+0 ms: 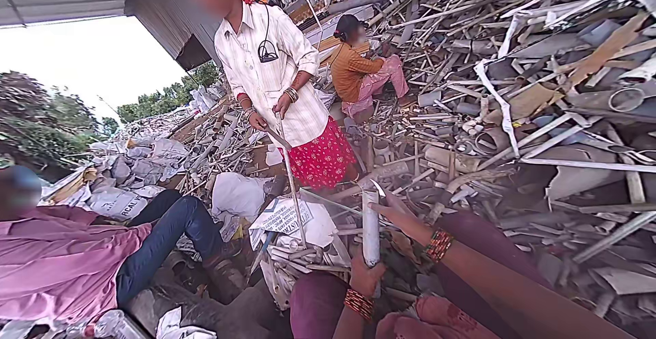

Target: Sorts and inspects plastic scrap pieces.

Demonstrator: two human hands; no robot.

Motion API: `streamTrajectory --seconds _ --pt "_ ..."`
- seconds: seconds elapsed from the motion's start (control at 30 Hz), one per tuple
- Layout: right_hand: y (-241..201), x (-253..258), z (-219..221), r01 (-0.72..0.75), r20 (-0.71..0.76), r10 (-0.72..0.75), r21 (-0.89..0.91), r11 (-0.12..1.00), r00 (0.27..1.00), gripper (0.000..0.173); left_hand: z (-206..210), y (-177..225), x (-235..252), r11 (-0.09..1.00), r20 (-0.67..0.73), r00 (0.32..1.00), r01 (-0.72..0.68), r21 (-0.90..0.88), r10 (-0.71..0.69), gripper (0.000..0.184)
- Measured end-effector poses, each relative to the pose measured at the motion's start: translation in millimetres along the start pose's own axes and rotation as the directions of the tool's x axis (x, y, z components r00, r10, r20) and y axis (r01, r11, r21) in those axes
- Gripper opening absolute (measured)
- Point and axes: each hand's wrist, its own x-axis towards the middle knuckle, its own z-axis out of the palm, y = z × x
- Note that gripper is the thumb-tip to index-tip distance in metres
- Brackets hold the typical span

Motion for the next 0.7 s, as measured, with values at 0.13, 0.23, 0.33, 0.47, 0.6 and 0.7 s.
streamTrajectory --seconds 0.13,0.23,0.33,0.47,0.6,0.7 --pt "-1.9 0.2 1.0 0.006 0.009 -0.006 -0.009 1.000 1.000 0.052 -0.8 3.2 -0.1 0.999 0.009 1.000 0.002 0.033 -0.002 0.077" --pt "0.2 1.8 0.6 0.010 0.019 -0.009 -0.028 1.000 1.000 0.053 -1.0 3.6 0.2 0.999 0.011 1.000 0.000 0.037 0.000 0.077" --pt "4.0 3.5 -0.3 0.021 0.009 -0.021 -0.055 0.998 1.000 0.054 -0.7 5.2 -1.4 1.000 0.007 1.000 0.008 0.021 -0.008 0.075" --pt "3.7 3.1 -1.7 0.005 0.003 -0.005 -0.093 0.996 1.000 0.059 0.0 7.2 -3.1 1.000 0.005 1.000 0.022 0.016 -0.022 0.073" --pt "3.7 2.3 -1.3 -0.002 -0.001 0.002 -0.094 0.996 1.000 0.058 -0.3 4.6 -1.9 1.000 0.007 1.000 0.029 0.013 -0.029 0.073" --pt "5.0 2.4 -0.1 -0.007 -0.010 0.006 -0.083 0.997 1.000 0.057 -0.5 3.4 -1.3 0.999 0.005 1.000 0.029 0.017 -0.029 0.074"
